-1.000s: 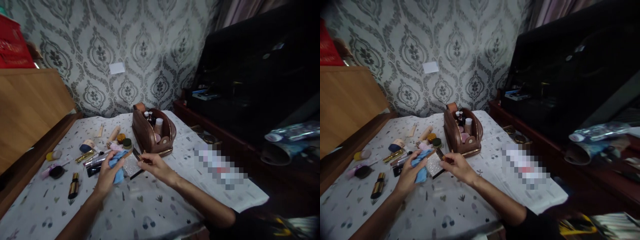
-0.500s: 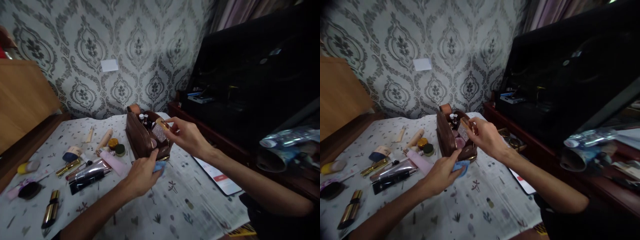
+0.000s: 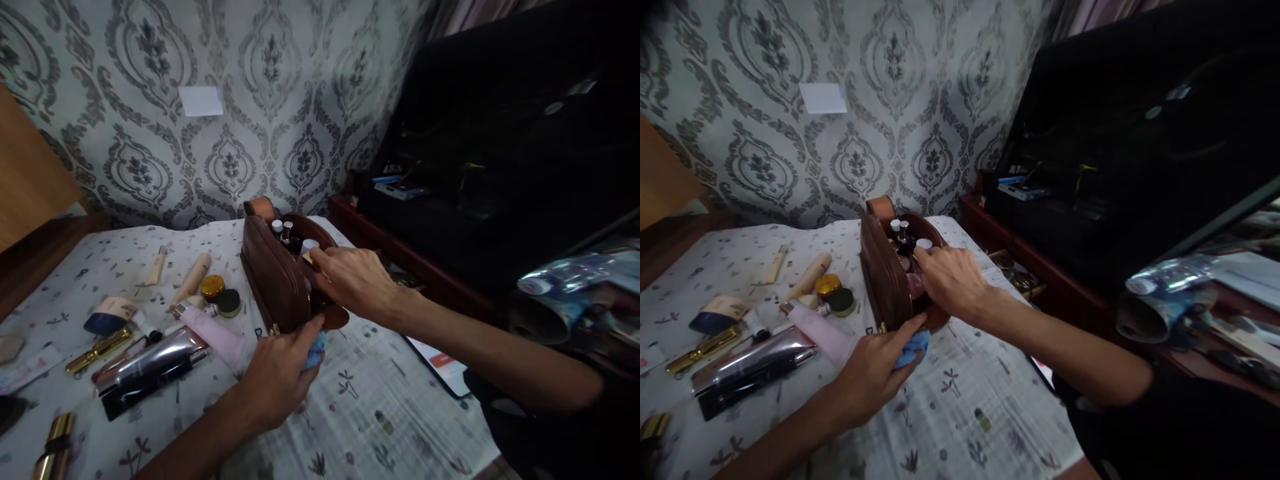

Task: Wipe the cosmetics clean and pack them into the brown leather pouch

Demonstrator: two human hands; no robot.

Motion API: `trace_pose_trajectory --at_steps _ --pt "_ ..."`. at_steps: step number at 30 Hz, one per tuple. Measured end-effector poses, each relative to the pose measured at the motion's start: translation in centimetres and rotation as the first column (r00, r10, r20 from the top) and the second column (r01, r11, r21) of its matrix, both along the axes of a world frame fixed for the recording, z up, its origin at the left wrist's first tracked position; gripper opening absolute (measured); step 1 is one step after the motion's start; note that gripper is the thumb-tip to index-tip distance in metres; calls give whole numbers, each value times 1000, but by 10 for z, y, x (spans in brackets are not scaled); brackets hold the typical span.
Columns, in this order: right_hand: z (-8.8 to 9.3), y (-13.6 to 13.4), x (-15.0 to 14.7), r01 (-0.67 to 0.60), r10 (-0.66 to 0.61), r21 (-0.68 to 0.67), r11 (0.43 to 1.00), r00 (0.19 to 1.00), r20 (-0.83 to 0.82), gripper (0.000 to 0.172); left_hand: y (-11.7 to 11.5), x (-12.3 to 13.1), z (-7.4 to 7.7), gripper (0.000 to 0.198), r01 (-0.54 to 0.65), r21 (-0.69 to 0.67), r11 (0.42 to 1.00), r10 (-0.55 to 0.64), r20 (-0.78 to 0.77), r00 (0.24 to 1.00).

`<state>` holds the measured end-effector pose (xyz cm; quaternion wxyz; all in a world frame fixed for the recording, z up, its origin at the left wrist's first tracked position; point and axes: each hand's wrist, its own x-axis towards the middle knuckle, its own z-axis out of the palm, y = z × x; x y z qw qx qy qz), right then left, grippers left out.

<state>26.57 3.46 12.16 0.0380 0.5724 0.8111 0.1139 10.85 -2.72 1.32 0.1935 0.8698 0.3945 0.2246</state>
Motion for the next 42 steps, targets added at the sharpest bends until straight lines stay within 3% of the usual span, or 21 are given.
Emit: trace_pose_trajectory --at_steps 8,13,23,33,42 --pt "-7 3 -8 105 -102 -41 994 993 53 28 0 -1 -5 55 -1 34 999 2 -14 1000" --pt "-16 6 -8 89 -89 26 996 996 28 29 0 -1 -3 57 -4 14 1000 4 -38 999" --pt "-26 5 -2 81 -81 -22 996 996 32 27 -1 -1 -3 56 -26 20 999 26 -25 999" --pt "-10 6 -8 37 -25 -133 990 996 91 16 -1 -2 4 61 -30 -8 1000 28 -175 984" --pt "-11 14 -14 -8 45 -228 974 987 155 19 -3 -1 14 59 -24 -87 996 4 -225 974"
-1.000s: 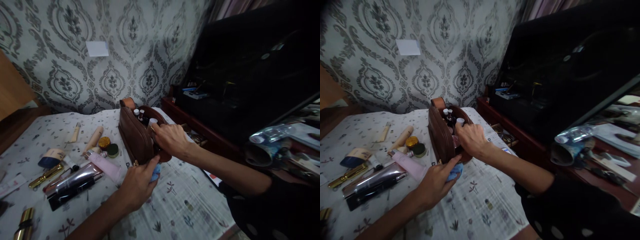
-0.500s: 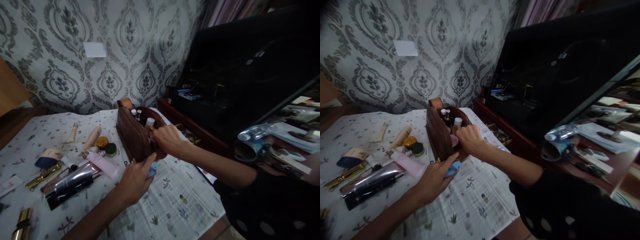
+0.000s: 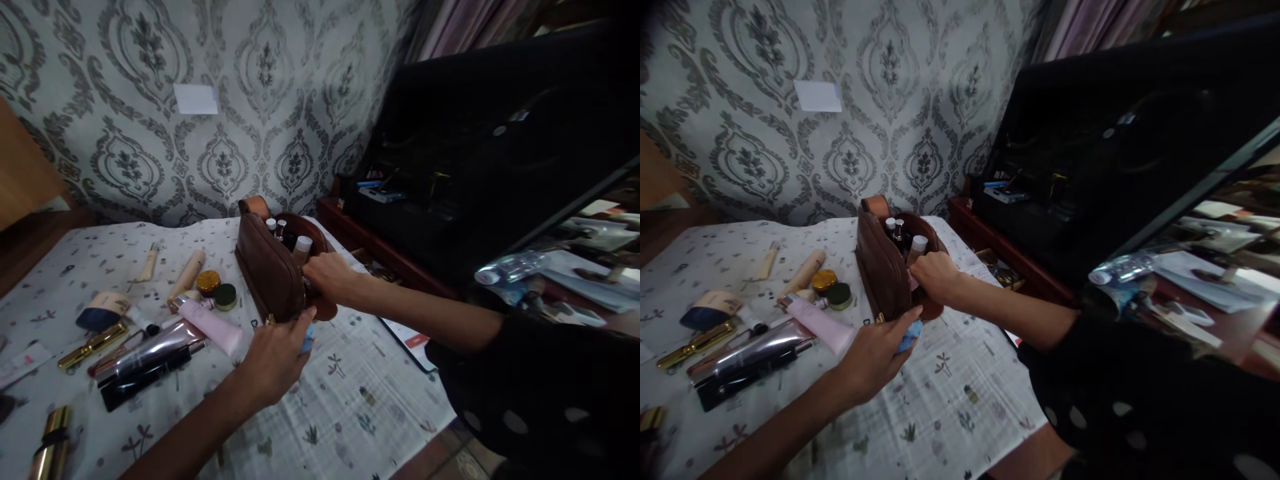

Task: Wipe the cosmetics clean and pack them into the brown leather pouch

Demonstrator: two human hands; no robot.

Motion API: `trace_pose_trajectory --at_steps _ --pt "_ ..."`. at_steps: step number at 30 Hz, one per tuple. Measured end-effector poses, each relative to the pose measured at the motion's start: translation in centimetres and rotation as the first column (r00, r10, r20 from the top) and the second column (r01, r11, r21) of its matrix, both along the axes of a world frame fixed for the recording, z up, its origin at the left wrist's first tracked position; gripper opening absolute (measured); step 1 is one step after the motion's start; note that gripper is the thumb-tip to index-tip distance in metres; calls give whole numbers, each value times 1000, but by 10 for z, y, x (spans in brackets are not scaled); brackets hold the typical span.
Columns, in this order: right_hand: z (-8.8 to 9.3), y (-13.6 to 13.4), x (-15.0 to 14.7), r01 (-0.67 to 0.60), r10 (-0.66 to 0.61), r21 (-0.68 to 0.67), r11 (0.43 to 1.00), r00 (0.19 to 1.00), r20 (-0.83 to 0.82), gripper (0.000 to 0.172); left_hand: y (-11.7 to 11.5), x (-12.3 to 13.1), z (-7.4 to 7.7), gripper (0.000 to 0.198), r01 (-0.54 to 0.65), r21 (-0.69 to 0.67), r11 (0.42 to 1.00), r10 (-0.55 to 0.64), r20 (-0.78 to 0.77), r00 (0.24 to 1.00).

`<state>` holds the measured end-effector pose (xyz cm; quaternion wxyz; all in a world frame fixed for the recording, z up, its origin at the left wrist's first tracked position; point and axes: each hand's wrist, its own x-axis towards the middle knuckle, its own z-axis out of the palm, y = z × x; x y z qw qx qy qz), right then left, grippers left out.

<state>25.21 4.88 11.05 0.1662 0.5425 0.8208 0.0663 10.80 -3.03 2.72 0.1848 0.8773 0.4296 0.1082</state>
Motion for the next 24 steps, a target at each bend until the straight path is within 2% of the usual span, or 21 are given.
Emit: trace_pose_trajectory --at_steps 2,4,7,9,12,13,15,17,19,21,24 --pt "1 -1 2 -17 17 -19 1000 1000 -1 22 0 1 3 59 0 -10 1000 0 -28 1000" --pt "2 -3 5 -50 49 30 998 999 11 31 -1 1 4 58 -1 -12 1000 1 -44 999" --pt "0 -8 12 -115 105 240 964 993 55 34 -2 1 3 56 -5 11 1000 5 -47 999" --pt "-3 -8 16 -116 110 365 924 993 38 44 -3 1 -1 55 -3 42 999 5 -38 999" --pt "-10 -1 23 49 -9 372 927 994 -109 91 -3 0 -8 56 7 87 996 -5 -25 1000" --pt "-13 3 27 144 -89 319 937 979 -183 102 -3 0 -10 57 11 99 995 -9 -16 1000" --pt "-17 10 33 336 -277 133 932 901 -332 111 -3 0 -13 59 24 116 993 -25 10 1000" --pt "-19 17 39 438 -414 -50 898 800 -435 106 -2 -1 -13 61 36 122 992 -40 28 999" --pt "-19 20 42 455 -459 -128 881 756 -468 91 -2 -2 -13 61 49 122 991 -54 33 998" --pt "-19 19 41 444 -445 -114 889 776 -447 74 -2 -2 -13 61 60 126 990 -66 42 997" --pt "-16 15 36 418 -403 -49 907 831 -384 57 -2 -2 -14 62 76 143 987 -86 60 994"
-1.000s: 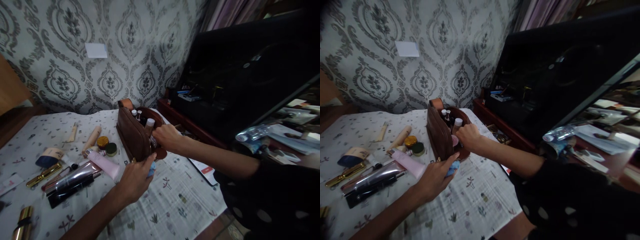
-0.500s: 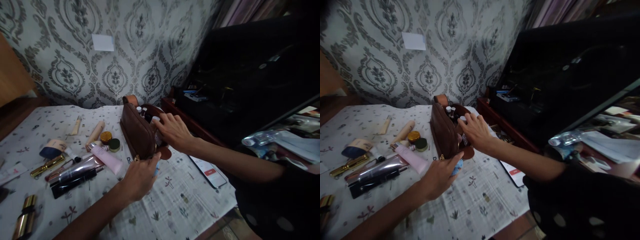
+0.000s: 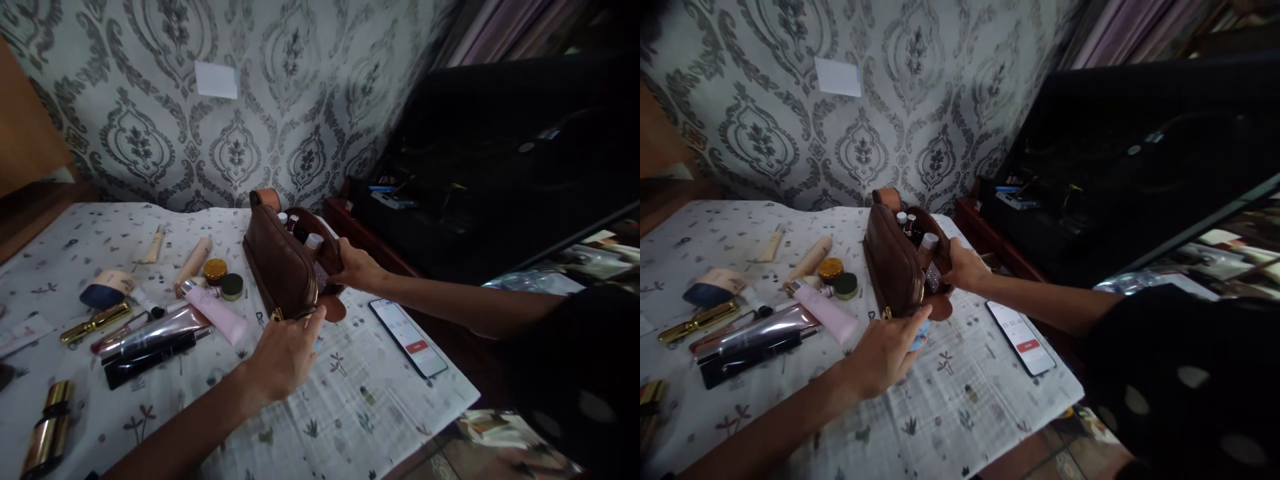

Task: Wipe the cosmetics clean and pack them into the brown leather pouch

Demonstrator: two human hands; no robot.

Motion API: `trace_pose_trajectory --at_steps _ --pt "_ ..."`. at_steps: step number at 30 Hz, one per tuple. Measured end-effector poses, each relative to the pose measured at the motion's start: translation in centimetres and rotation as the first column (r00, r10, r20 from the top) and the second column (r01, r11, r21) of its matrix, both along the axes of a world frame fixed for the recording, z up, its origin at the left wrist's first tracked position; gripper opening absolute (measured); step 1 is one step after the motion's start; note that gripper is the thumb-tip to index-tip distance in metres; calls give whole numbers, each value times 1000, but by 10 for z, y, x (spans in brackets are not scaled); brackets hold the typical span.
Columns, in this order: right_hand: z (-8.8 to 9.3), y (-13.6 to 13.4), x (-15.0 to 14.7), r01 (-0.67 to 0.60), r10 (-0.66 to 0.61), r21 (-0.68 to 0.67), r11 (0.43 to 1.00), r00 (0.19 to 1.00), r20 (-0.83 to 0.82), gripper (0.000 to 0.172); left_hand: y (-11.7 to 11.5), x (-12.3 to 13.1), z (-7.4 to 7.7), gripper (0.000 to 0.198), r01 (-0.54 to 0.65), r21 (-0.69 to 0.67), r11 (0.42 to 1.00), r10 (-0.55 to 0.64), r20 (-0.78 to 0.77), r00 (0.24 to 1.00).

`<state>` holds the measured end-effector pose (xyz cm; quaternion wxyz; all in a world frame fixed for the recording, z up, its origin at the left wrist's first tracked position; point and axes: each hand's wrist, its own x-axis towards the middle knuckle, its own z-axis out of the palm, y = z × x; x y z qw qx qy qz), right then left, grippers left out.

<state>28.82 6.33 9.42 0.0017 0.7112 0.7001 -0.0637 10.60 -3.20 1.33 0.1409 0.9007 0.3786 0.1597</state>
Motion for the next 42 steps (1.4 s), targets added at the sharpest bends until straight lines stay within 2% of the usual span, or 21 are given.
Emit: trace_pose_trajectory --at_steps 3,7,10,13,16,17,18,20,22,23,24,25,28,33,37,42 --pt "3 -6 -4 -32 31 31 999 999 40 47 -1 0 1 63 6 -2 1000 -6 8 1000" --pt "4 -9 -4 -45 45 6 999 996 -72 43 -2 -1 4 63 7 -25 1000 -7 -22 1000" --pt "1 -6 0 -22 20 -16 1000 990 -143 48 -2 -2 5 63 4 -23 1000 -5 -20 1000" --pt "-4 -4 9 -17 19 15 1000 991 -131 59 -2 -3 3 60 -1 -17 1000 1 -10 1000" --pt "-9 -13 20 -79 93 200 977 994 -63 72 0 -2 2 59 -6 -32 999 6 -2 1000" --pt "-10 -19 24 -145 157 300 943 987 -16 71 0 -2 1 58 -10 -34 999 10 -1 1000" --pt "-11 -26 28 -244 242 401 883 969 55 66 1 -1 1 56 -18 -35 999 18 -1 1000" --pt "-14 -41 36 -484 430 520 704 873 231 45 2 1 -2 53 -39 -30 999 39 2 999" --pt "-18 -53 43 -688 590 504 522 718 369 30 2 2 -5 54 -53 -27 998 53 0 999" --pt "-21 -57 45 -753 644 460 471 650 405 30 2 3 -7 54 -57 -26 998 57 -2 998" --pt "-24 -61 46 -793 677 407 453 603 421 33 2 4 -9 54 -59 -20 998 59 -3 998" --pt "-27 -62 47 -813 695 351 465 580 425 37 2 4 -11 54 -59 -8 998 59 0 998" --pt "-30 -61 43 -809 703 195 555 581 411 44 2 4 -17 52 -54 76 996 52 26 998" --pt "-21 -52 30 -787 709 37 616 574 409 31 6 4 -24 50 -36 277 960 10 94 996" --pt "-24 -53 28 -755 678 -11 656 583 447 28 11 3 -24 43 -12 351 936 -39 137 990" --pt "-44 -56 31 -741 660 11 672 606 444 21 16 2 -21 38 33 365 930 -79 111 991"
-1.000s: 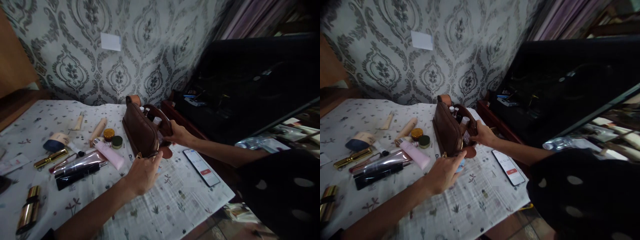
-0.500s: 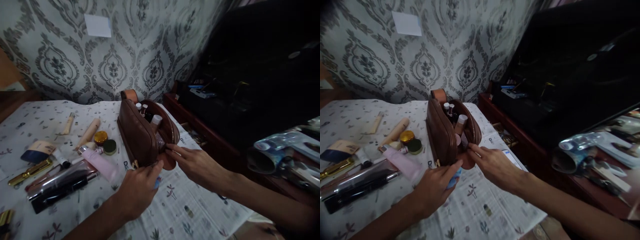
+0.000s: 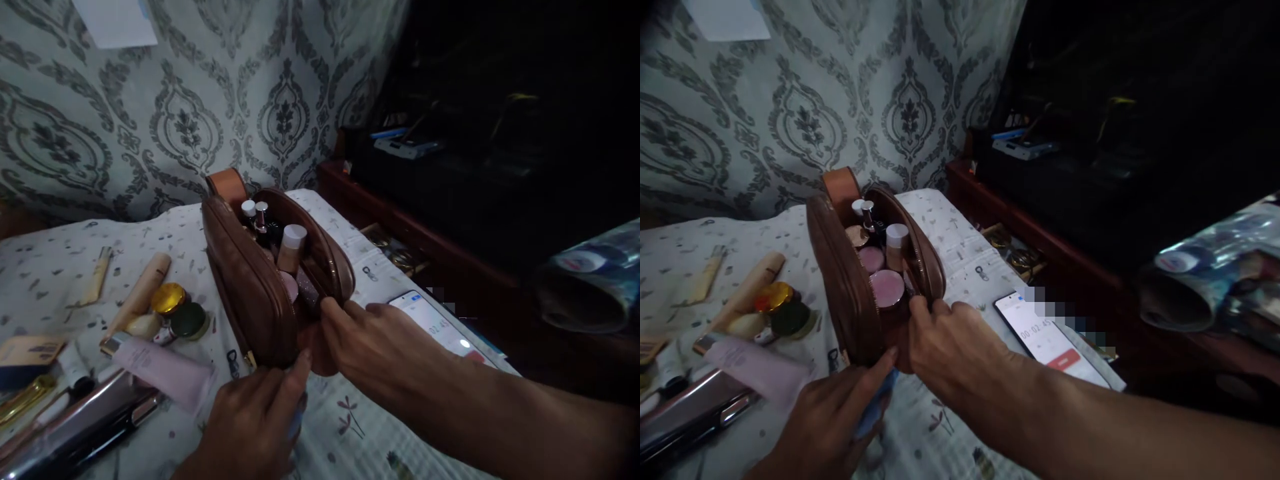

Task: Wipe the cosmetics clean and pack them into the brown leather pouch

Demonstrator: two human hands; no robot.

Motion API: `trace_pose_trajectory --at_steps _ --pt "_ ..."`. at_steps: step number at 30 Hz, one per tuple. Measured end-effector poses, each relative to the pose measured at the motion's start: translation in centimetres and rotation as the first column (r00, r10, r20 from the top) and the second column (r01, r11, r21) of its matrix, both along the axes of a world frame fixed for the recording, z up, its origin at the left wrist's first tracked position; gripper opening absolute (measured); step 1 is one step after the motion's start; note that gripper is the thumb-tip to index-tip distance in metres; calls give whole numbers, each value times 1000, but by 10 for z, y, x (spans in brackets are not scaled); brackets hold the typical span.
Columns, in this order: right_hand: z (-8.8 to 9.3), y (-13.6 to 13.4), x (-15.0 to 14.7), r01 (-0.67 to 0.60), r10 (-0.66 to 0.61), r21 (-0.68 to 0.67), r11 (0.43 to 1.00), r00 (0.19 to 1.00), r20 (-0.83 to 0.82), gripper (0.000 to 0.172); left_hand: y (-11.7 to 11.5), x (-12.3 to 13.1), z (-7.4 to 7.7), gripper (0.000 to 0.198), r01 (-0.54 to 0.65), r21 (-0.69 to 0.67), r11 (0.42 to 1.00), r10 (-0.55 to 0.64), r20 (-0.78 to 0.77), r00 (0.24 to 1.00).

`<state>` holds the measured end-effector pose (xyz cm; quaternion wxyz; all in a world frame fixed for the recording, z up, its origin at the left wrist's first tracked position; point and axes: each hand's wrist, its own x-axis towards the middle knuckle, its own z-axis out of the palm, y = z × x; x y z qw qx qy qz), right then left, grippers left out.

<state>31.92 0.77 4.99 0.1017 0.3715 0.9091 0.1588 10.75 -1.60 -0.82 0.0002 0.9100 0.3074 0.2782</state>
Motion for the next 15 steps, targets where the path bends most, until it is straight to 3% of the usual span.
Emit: trace_pose_trajectory --at_steps 4,7,12,15 --pt "-10 1 4 4 -1 50 999 998 -69 8 1 0 1 36 5 20 1000 -5 -12 1000" --pt "-6 2 8 -41 43 21 999 994 -100 5 0 1 1 37 5 8 1000 -5 -10 1000" --pt "13 0 12 -152 152 15 988 974 -169 15 -3 3 9 42 -11 4 1000 11 -30 999" --pt "20 0 10 -172 176 39 984 971 -163 23 -5 4 20 49 -74 22 997 76 -122 990"
